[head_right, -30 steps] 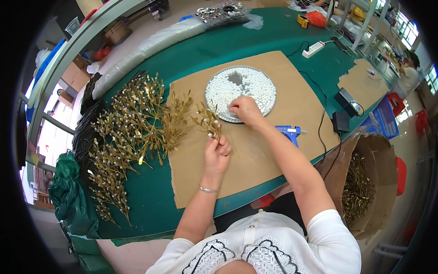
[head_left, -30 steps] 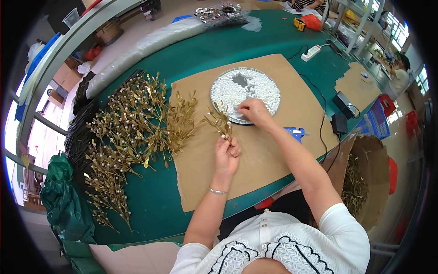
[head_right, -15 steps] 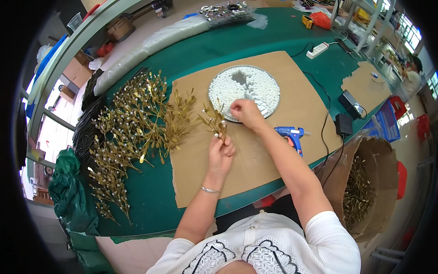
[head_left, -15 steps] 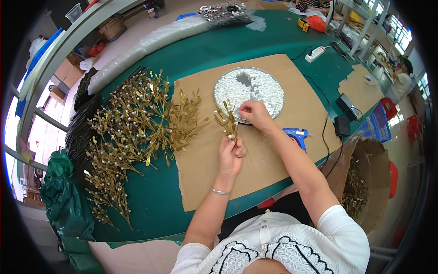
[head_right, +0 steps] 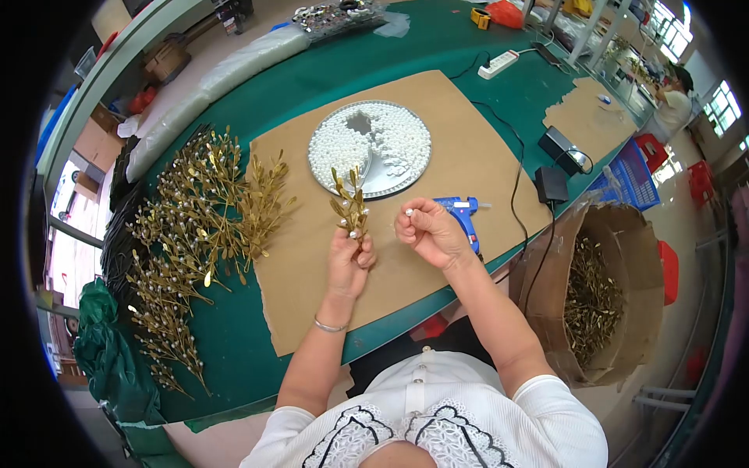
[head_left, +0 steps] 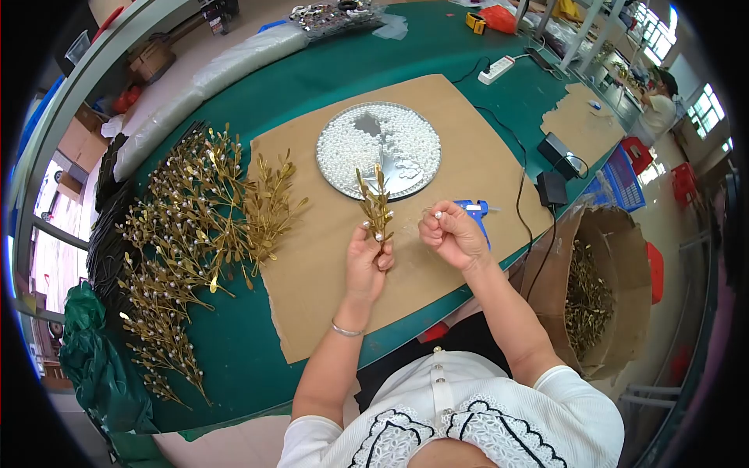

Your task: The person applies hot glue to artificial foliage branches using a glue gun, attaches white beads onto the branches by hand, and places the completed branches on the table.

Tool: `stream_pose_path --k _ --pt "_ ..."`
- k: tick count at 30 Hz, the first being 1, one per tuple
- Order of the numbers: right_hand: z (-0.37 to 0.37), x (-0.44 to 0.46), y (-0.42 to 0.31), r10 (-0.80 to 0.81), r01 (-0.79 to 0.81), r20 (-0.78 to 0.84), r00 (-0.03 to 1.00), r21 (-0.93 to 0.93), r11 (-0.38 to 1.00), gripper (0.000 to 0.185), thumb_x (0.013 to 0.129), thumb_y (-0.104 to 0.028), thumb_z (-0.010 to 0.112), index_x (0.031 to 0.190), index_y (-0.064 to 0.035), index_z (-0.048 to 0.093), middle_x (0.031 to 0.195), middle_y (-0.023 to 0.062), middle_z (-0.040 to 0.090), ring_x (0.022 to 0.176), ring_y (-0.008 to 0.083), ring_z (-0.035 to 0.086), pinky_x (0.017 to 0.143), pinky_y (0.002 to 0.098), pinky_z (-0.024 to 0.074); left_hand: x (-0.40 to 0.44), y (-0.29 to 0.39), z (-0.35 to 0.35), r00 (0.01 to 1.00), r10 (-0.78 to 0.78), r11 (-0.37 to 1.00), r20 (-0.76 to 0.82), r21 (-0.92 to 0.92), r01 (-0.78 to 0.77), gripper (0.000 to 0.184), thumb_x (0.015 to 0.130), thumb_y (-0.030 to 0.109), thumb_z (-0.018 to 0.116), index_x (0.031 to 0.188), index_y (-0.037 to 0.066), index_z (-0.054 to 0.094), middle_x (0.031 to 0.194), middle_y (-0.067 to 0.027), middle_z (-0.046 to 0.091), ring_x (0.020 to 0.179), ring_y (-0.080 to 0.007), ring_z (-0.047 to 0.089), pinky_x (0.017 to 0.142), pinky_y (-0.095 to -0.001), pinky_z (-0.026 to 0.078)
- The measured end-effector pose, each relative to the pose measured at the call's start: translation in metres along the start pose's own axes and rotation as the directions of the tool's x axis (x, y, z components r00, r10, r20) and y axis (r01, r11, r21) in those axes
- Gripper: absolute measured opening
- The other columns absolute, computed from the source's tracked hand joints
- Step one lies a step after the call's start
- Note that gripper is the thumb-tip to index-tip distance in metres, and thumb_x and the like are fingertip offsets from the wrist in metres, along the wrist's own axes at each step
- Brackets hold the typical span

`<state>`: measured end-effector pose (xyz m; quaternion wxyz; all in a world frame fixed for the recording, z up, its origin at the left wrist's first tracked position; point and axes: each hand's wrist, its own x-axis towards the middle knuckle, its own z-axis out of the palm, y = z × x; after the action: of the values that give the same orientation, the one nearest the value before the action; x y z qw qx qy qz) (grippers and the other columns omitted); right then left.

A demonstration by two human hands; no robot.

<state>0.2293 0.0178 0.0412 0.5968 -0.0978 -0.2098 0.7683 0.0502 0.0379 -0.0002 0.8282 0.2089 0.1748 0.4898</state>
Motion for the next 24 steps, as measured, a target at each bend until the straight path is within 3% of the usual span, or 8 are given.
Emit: stream_pose_path --k 3,9,13,16,19,21,22,24 --pt "0.004 -0.006 0.003 -0.007 0.004 -0.069 0.998 -0.051 0.999 0.011 0.078 -0.008 0.064 0.088 -0.0064 0.061 0.076 0.0058 0.056 0.066 0.0135 0.046 0.057 0.0225 0.0373 -0.001 0.003 0.003 1.000 -0.012 1.000 -0.010 0.010 0.012 0.020 0.088 0.005 0.047 0.107 0.010 0.043 0.070 -0.0050 0.050 0.049 -0.0063 0.039 0.044 -0.0176 0.030" --pt "0.009 -0.011 0.008 -0.040 0.011 -0.219 0.975 -0.132 0.991 0.015 0.078 -0.006 0.064 0.092 -0.0043 0.060 0.078 0.0069 0.057 0.069 0.0146 0.049 0.059 0.0249 0.0391 0.000 0.005 0.003 1.000 -0.006 0.999 -0.031 0.038 0.007 0.022 0.088 0.003 0.046 0.108 0.010 0.042 0.071 -0.0054 0.050 0.049 -0.0064 0.039 0.044 -0.0178 0.031" --pt "0.014 -0.013 0.006 -0.050 0.011 -0.236 0.970 -0.164 0.986 0.015 0.078 -0.006 0.063 0.092 -0.0023 0.060 0.078 0.0075 0.058 0.070 0.0151 0.050 0.061 0.0262 0.0397 0.000 0.003 0.002 1.000 0.016 0.997 -0.022 0.077 -0.015 0.025 0.087 0.004 0.050 0.110 0.009 0.042 0.071 -0.0058 0.052 0.049 -0.0063 0.040 0.043 -0.0172 0.031" --pt "0.014 -0.013 0.006 -0.089 0.055 -0.163 0.983 -0.208 0.977 0.013 0.080 -0.001 0.060 0.092 0.0002 0.061 0.081 0.0099 0.062 0.069 0.0153 0.056 0.062 0.0256 0.0444 0.000 0.000 0.005 0.997 0.058 0.989 -0.045 0.142 -0.051 0.027 0.087 0.006 0.052 0.112 0.008 0.042 0.072 -0.0058 0.053 0.049 -0.0062 0.040 0.044 -0.0171 0.031" --pt "0.020 -0.015 0.006 -0.168 0.082 -0.209 0.963 -0.366 0.927 0.013 0.079 -0.001 0.061 0.092 0.0013 0.061 0.080 0.0096 0.063 0.067 0.0140 0.057 0.062 0.0237 0.0458 0.000 -0.002 0.007 0.993 0.098 0.973 -0.070 0.216 -0.081 0.029 0.087 0.006 0.053 0.114 0.007 0.042 0.072 -0.0055 0.053 0.049 -0.0059 0.039 0.044 -0.0171 0.030" --pt "0.025 -0.015 0.007 -0.300 0.109 -0.213 0.930 -0.619 0.778 0.011 0.079 0.000 0.061 0.090 0.0016 0.060 0.078 0.0075 0.061 0.067 0.0127 0.056 0.061 0.0245 0.0452 -0.001 -0.002 0.007 0.991 0.113 0.966 -0.070 0.239 -0.094 0.031 0.086 0.006 0.053 0.115 0.007 0.042 0.072 -0.0054 0.053 0.049 -0.0057 0.039 0.044 -0.0169 0.030" --pt "0.026 -0.014 0.008 -0.296 0.106 -0.214 0.931 -0.617 0.779 0.011 0.079 0.000 0.061 0.090 0.0016 0.060 0.078 0.0075 0.061 0.067 0.0127 0.056 0.061 0.0245 0.0452 -0.001 -0.001 0.006 0.992 0.113 0.967 -0.054 0.235 -0.098 0.033 0.086 0.006 0.053 0.117 0.005 0.040 0.074 -0.0054 0.056 0.051 -0.0053 0.041 0.044 -0.0164 0.031" --pt "0.026 -0.013 0.009 -0.369 0.104 -0.189 0.910 -0.758 0.644 0.012 0.078 0.003 0.060 0.090 0.0021 0.060 0.077 0.0064 0.062 0.067 0.0107 0.057 0.062 0.0218 0.0462 -0.001 -0.001 0.005 0.993 0.114 0.968 -0.041 0.232 -0.101 0.036 0.086 0.005 0.054 0.119 0.004 0.039 0.077 -0.0054 0.058 0.052 -0.0048 0.043 0.044 -0.0158 0.032"
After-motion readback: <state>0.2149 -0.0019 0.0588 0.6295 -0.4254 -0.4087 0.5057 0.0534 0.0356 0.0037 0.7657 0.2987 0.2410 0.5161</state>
